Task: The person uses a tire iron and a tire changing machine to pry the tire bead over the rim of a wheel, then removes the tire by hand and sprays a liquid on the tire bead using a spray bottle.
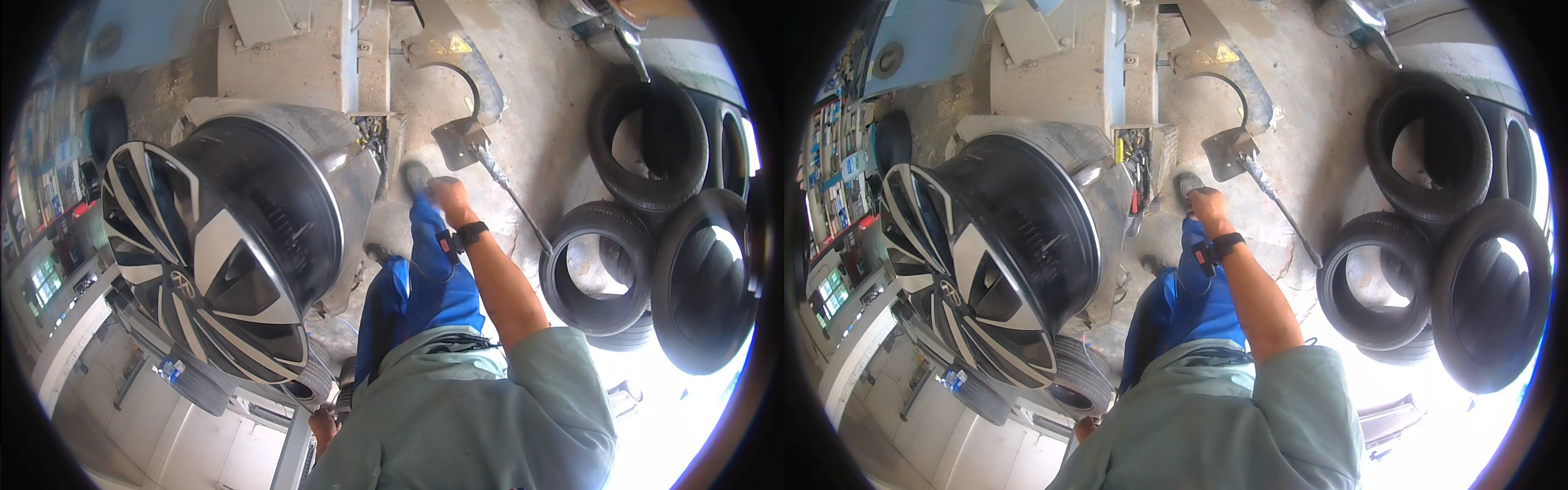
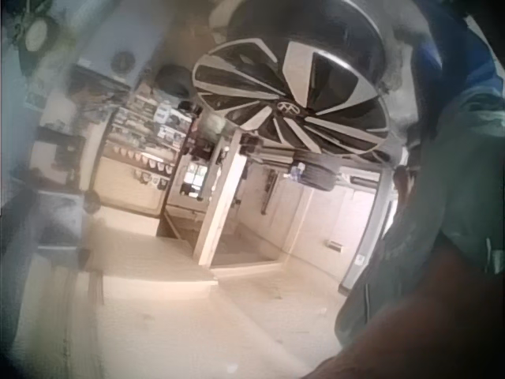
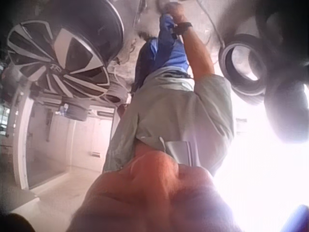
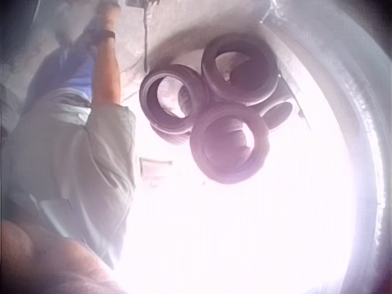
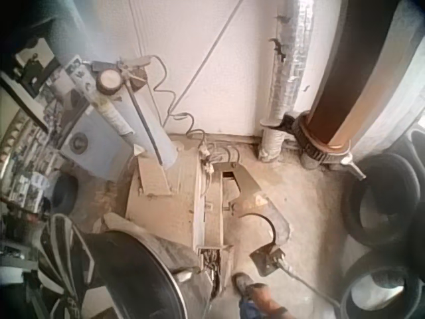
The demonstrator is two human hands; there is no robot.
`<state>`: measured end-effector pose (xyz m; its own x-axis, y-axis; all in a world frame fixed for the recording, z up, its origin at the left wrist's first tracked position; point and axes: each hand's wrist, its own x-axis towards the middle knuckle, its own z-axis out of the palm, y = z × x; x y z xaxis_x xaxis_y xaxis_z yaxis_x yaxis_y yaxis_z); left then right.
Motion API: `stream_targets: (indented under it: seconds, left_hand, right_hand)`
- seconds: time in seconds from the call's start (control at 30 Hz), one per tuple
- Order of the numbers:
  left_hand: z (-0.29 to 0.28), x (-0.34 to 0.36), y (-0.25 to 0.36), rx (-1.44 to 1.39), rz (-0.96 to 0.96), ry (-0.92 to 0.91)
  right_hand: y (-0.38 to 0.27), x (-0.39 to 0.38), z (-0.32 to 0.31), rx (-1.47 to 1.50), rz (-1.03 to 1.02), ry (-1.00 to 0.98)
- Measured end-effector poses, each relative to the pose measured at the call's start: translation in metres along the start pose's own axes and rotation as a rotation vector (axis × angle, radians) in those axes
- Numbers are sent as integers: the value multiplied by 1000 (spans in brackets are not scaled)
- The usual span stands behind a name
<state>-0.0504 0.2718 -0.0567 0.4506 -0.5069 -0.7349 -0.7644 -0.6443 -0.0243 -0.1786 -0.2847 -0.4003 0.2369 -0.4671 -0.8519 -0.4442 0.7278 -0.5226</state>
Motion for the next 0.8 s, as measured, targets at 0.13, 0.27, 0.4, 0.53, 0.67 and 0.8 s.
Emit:
stream_targets:
  seconds: [0.13,0.27,0.4,0.53,0.67,0.8]
  left_hand:
    - [18,-9,-26,215,-95,-101]
    - [24,-9,-53,-114,-294,-27]
    - [-14,40,-13,-39,-511,-209]
    - [5,53,-48,-101,-187,-99]
    - [51,60,-107,243,217,151]
    - [96,60,-145,-49,-271,100]
  right_hand:
    - [14,-12,7,217,221,17]
    - [45,-21,4,55,61,-9]
    - [51,-44,-11,322,219,82]
    - [72,-68,-35,395,134,66]
    - [85,-108,-40,415,43,90]
    - [116,-138,-22,242,-182,32]
